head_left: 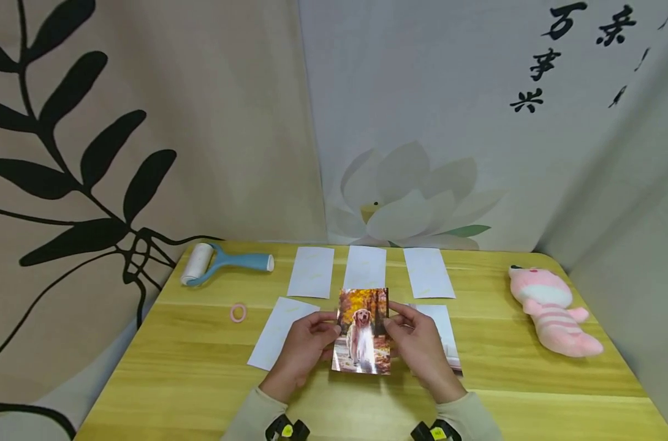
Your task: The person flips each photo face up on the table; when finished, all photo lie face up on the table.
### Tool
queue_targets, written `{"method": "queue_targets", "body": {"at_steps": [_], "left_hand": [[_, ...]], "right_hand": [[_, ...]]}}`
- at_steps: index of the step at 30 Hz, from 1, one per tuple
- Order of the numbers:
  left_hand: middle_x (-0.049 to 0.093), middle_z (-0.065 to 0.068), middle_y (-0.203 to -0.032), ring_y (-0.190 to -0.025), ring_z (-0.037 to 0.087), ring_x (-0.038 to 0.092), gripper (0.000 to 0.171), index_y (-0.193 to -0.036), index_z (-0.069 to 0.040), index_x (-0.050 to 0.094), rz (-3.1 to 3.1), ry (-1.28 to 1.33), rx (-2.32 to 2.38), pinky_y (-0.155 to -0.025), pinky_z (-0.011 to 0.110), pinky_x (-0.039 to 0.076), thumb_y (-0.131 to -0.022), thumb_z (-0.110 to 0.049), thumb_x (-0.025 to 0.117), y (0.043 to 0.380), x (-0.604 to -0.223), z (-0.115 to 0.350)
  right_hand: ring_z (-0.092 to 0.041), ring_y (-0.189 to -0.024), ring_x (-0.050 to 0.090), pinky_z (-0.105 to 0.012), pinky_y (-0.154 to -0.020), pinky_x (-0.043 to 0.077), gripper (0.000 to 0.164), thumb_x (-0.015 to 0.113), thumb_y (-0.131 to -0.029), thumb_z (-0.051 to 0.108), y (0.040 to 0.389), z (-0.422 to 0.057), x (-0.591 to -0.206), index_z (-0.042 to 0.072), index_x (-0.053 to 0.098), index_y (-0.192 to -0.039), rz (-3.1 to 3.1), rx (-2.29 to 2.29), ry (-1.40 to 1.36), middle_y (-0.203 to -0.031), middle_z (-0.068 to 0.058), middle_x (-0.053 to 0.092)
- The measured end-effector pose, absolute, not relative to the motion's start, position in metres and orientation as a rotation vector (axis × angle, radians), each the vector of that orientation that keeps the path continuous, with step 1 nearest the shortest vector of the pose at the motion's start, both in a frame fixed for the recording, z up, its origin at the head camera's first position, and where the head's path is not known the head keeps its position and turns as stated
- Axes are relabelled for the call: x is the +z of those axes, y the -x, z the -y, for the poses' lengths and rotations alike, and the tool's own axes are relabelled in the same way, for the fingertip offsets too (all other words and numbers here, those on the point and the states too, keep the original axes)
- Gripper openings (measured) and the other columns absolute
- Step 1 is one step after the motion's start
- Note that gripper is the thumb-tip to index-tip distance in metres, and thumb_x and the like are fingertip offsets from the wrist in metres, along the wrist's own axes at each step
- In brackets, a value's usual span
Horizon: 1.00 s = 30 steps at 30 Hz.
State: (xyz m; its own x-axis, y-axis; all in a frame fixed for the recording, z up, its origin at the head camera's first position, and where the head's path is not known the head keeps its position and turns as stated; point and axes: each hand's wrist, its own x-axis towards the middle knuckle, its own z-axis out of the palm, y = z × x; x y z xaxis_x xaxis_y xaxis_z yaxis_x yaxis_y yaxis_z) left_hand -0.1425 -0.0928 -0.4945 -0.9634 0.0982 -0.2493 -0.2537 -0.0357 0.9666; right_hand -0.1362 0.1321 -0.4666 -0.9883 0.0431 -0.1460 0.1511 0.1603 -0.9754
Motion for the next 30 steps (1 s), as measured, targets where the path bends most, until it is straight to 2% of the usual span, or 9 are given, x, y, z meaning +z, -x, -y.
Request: {"method": "queue_targets", "body": {"at_steps": [4,9,14,21,30], "left_hand": [[0.065,0.008,-0.105,-0.088,0.015,0.067,0.036,-0.134,0.003,0.066,-2.004,0.179,2.093,-0.072,0.032,0.064,-0.1,-0.008,0.071,0.142,-0.496,0.095],[0.064,0.01,-0.104,-0.087,0.017,0.066,0.035,-0.133,0.002,0.068,-2.054,0.2,2.074,-0.071,0.033,0.064,-0.099,-0.007,0.071,0.142,-0.501,0.096],[0.067,0.014,-0.106,-0.085,0.017,0.066,0.038,-0.136,0.002,0.067,-2.121,0.179,2.025,-0.068,0.031,0.063,-0.099,-0.006,0.071,0.142,-0.506,0.093],[0.07,0.014,-0.109,-0.088,0.017,0.069,0.04,-0.138,0.002,0.065,-2.198,0.142,1.918,-0.072,0.035,0.065,-0.099,-0.006,0.07,0.141,-0.504,0.09],[0.073,0.02,-0.123,-0.094,0.024,0.075,0.053,-0.145,0.005,0.057,-2.2,0.108,1.861,-0.077,0.037,0.066,-0.102,-0.021,0.071,0.142,-0.499,0.091]], "right_hand": [[-0.019,-0.088,0.07,-0.038,-0.062,0.065,0.047,0.064,-0.102,0.005,0.136,-0.135,-0.471,0.002,0.059,-0.148,-2.269,-1.994,-0.182,-0.111,-0.016,0.061],[-0.017,-0.089,0.07,-0.038,-0.067,0.066,0.052,0.063,-0.1,0.002,0.134,-0.136,-0.478,-0.003,0.054,-0.151,-2.286,-1.946,-0.151,-0.117,-0.018,0.065],[-0.023,-0.093,0.073,-0.035,-0.066,0.065,0.055,0.068,-0.1,0.007,0.134,-0.137,-0.484,-0.005,0.053,-0.151,-2.349,-1.874,-0.158,-0.127,-0.021,0.066],[-0.032,-0.111,0.072,-0.036,-0.069,0.066,0.056,0.07,-0.101,0.012,0.135,-0.14,-0.488,-0.006,0.051,-0.151,-2.337,-1.827,-0.177,-0.133,-0.024,0.065],[-0.039,-0.123,0.068,-0.038,-0.073,0.066,0.058,0.069,-0.103,0.021,0.14,-0.144,-0.493,-0.006,0.051,-0.15,-2.364,-1.719,-0.172,-0.141,-0.025,0.064]]}}
